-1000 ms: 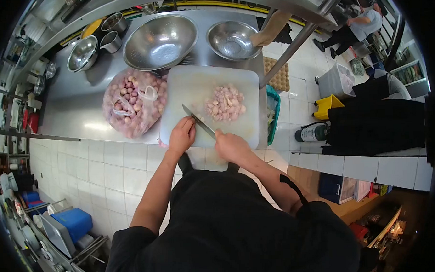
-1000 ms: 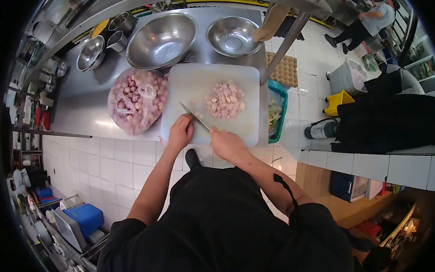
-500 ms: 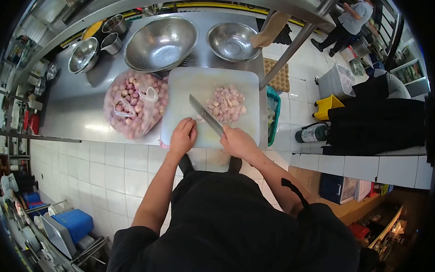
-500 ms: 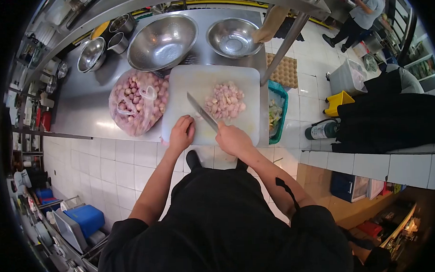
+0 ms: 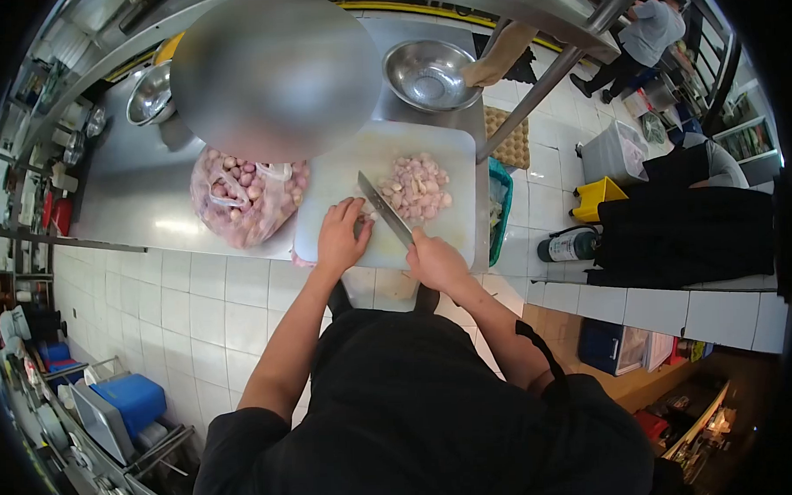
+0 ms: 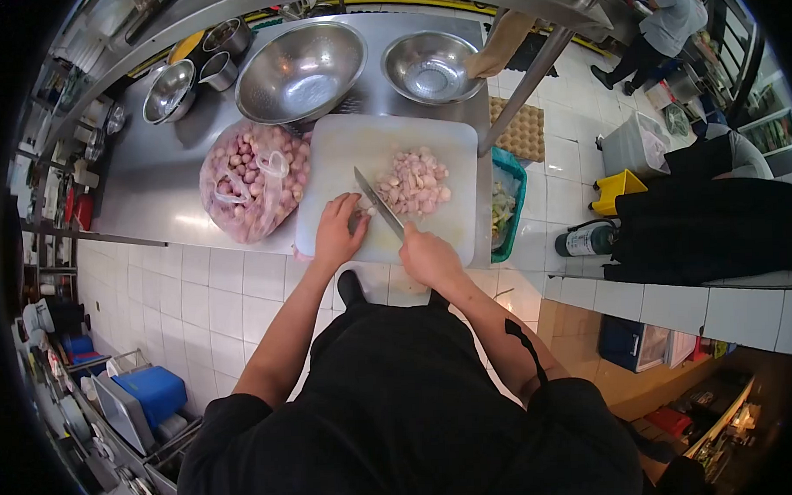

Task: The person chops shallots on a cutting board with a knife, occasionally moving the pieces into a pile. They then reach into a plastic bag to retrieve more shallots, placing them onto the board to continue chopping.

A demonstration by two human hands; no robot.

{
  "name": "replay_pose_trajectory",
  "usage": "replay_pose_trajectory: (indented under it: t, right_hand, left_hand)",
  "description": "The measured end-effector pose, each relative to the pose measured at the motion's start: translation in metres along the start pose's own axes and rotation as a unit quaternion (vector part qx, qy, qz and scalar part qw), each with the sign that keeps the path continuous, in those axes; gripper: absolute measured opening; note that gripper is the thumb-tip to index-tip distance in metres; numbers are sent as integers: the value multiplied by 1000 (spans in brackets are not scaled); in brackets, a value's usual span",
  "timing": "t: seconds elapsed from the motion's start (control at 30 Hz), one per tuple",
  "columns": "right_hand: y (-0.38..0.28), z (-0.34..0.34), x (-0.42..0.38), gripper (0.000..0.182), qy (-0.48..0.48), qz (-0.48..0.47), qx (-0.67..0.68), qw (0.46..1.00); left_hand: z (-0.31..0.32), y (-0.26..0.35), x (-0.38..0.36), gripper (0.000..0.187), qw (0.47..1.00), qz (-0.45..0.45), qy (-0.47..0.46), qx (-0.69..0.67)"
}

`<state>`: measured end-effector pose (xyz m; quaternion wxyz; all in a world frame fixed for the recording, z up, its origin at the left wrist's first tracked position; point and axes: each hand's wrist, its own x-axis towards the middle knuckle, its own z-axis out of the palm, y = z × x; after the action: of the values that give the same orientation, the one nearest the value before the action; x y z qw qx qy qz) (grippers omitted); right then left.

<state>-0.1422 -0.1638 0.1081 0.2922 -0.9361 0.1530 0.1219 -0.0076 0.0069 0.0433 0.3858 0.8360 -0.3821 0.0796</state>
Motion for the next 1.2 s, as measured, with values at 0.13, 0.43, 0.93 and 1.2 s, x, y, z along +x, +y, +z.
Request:
replay_pose_trajectory:
  t: [0.13, 0.43, 0.93, 1.2]
  right_hand:
    - [1, -7, 0, 22, -2, 11, 13, 1000]
    - [14, 13, -5, 21, -23, -20, 45, 999]
    - [14, 1, -6, 23, 12, -28, 60, 998]
    - [34, 9, 1, 26, -47, -40, 64, 996]
  left_hand:
    - [11, -17, 4, 20, 997, 16, -65, 41]
    - [6, -20, -14, 20, 1000, 4, -6, 20]
    - [0, -20, -14, 14, 1000, 15, -9, 3]
    - [-5, -22, -27, 16, 999, 27, 23, 19]
